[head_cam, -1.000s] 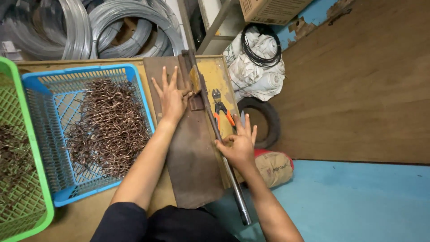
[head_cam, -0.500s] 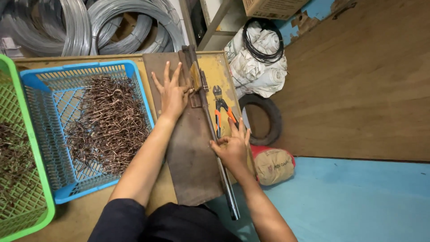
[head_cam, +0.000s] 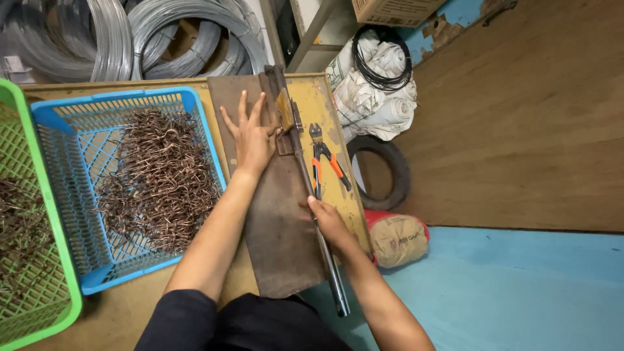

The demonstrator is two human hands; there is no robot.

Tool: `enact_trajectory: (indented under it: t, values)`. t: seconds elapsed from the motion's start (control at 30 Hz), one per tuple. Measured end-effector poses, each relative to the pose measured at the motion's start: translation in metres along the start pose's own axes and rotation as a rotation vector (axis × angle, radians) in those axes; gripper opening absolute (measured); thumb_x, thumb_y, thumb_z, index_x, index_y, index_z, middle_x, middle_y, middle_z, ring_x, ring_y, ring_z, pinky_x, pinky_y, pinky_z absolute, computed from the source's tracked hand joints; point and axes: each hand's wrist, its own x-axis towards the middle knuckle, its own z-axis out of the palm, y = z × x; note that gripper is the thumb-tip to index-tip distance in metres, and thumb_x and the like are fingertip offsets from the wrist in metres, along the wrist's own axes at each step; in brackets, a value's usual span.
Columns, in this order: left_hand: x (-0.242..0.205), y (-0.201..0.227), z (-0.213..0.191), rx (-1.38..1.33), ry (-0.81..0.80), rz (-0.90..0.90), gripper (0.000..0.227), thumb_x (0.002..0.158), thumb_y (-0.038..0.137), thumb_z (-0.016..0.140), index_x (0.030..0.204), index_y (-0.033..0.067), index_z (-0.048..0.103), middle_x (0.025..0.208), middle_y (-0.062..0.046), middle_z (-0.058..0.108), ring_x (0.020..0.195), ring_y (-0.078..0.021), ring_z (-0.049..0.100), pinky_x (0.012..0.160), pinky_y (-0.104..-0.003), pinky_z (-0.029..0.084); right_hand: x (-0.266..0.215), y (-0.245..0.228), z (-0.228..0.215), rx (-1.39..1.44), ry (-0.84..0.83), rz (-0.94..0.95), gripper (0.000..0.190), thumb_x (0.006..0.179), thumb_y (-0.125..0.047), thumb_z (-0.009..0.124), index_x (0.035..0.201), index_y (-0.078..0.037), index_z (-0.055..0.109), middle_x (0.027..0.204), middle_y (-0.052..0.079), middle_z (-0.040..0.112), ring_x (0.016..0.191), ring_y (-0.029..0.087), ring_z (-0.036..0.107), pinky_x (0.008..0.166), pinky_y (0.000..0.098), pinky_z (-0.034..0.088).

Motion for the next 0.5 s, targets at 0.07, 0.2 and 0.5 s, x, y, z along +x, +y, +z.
enact_trajectory:
  t: [0.07,0.2,0.5]
  values:
    - [0.001,0.001,-0.002,-0.001,-0.004,-0.001,0.013,0.081,0.029,0.083,0.094,0.0266,0.081,0.157,-0.004,0.05,0.154,-0.0411,0.017,0.112,-0.081,0.002,0.019,0.021,-0.005,0.16,-0.148,0.115,0.059,0.102,-0.061,0.048,0.127,-0.011,0.064,0.134,0.02,0.065,0.123,0.037,0.064,0.095,0.0612,0.05]
    - [-0.001,-0.001,-0.001,-0.001,-0.013,0.008,0.021,0.08,0.028,0.083,0.101,0.0259,0.081,0.156,-0.006,0.051,0.153,-0.0424,0.018,0.11,-0.082,0.004,0.023,0.006,-0.008,0.321,-0.348,0.357,0.102,0.093,-0.087,0.029,0.146,-0.002,0.049,0.134,0.024,0.066,0.11,0.038,0.072,0.065,0.0523,0.061]
    - [-0.001,0.009,-0.006,-0.023,-0.006,-0.012,0.007,0.08,0.022,0.083,0.086,0.0251,0.082,0.154,-0.004,0.054,0.154,-0.041,0.019,0.113,-0.079,0.003,0.019,-0.01,0.006,0.119,0.037,0.362,0.095,0.091,-0.085,0.043,0.066,0.005,0.062,0.05,0.011,0.041,0.034,0.021,0.04,0.031,0.0349,0.037]
